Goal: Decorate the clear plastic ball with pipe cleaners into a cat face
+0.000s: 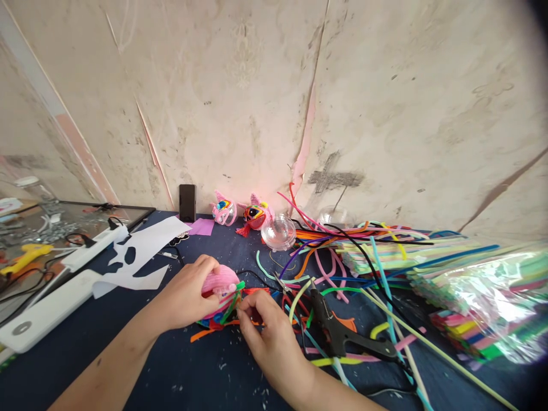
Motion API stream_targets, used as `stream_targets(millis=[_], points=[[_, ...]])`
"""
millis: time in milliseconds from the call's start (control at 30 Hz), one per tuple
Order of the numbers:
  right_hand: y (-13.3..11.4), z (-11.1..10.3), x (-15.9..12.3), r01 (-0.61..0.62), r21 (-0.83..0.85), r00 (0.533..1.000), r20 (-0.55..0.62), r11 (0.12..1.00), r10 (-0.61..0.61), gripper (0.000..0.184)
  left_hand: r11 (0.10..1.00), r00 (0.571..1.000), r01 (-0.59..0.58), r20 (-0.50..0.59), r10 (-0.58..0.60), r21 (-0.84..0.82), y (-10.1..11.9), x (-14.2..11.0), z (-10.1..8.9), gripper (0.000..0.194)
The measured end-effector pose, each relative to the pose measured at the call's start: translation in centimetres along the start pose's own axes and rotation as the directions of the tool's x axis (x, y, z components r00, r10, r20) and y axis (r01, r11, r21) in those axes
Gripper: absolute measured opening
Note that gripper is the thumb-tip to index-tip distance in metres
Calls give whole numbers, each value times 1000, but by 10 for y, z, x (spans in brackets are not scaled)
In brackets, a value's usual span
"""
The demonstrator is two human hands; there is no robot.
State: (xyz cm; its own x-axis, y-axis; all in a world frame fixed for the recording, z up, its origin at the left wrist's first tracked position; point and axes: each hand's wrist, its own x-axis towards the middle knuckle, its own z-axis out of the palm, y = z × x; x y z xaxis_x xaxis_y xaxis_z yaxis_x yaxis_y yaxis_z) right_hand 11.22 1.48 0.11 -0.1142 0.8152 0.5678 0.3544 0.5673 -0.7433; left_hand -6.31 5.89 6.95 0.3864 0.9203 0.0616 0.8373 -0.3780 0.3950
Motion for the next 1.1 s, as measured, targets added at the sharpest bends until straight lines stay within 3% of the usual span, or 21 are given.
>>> stream_targets(millis=[100, 300, 400, 567, 733, 900, 1100], points=[[-1, 0, -1, 11, -43, 1000, 20, 999, -10, 20, 1000, 1000, -7, -8, 7, -11, -2, 0, 0, 15], [-8, -3, -3, 156, -243, 983, 131, 957, -127, 31, 1000, 1000, -8, -24, 8, -7, -3, 0, 0, 17], [-11, -6, -1, 222, -250, 968, 174, 943, -182, 23, 1000, 1000, -2, -17, 2, -8, -3, 0, 0, 17], [-13, -9, 1, 388, -240, 903, 294, 890, -314, 15, 1000, 1000, -17, -9, 17, 6, -4, 0, 1, 13], [-10, -6, -2, 412, -297, 888, 341, 862, -307, 13, 999, 999, -36, -22, 36, 6, -5, 0, 3, 15], [-8, -3, -1, 381, -251, 898, 329, 890, -292, 15, 999, 1000, -24, -5, 24, -27, -4, -1, -1, 9], [-9, -3, 1, 431, -317, 885, 333, 845, -327, 14, 996, 997, -74, 23, 76, -51, -8, -4, -6, 24]])
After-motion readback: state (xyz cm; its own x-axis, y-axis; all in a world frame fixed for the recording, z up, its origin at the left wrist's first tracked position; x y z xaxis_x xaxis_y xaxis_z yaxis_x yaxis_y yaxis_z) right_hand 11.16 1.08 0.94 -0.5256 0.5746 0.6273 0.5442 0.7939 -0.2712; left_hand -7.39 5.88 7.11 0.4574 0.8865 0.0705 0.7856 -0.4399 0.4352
